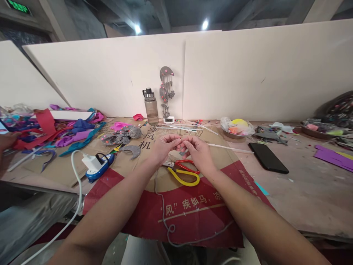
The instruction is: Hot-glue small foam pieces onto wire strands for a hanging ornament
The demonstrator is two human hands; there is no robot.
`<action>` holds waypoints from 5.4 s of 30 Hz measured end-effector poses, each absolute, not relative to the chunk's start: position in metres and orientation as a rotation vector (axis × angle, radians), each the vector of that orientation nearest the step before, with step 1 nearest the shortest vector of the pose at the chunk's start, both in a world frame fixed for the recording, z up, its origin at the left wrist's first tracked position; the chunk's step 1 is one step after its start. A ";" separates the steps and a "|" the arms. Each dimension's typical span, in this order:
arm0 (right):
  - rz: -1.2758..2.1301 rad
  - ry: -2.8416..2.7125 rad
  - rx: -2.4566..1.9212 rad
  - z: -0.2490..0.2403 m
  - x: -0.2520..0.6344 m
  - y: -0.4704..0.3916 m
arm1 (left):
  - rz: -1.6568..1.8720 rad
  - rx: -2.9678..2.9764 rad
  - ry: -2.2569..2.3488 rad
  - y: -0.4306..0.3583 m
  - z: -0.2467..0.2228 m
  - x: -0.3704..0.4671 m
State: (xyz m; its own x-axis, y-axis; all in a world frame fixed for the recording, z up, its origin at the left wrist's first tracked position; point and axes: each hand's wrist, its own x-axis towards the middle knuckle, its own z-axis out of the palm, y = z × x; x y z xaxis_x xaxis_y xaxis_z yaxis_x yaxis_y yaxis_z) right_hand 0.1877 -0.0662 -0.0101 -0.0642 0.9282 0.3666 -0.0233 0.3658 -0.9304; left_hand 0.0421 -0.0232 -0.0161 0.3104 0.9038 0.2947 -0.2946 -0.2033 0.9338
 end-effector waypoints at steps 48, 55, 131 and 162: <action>0.994 -1.418 -0.950 -0.013 0.201 -0.054 | 1.129 1.798 0.932 -0.021 -0.012 0.035; 0.948 -1.480 -0.967 -0.014 0.202 -0.054 | 1.064 1.936 0.982 -0.021 -0.015 0.035; 0.363 -2.081 -1.214 -0.042 0.208 -0.052 | 1.220 1.007 0.760 -0.003 -0.010 0.020; 0.213 -2.214 -0.956 -0.027 0.189 -0.023 | 1.166 1.241 0.615 0.006 -0.011 0.009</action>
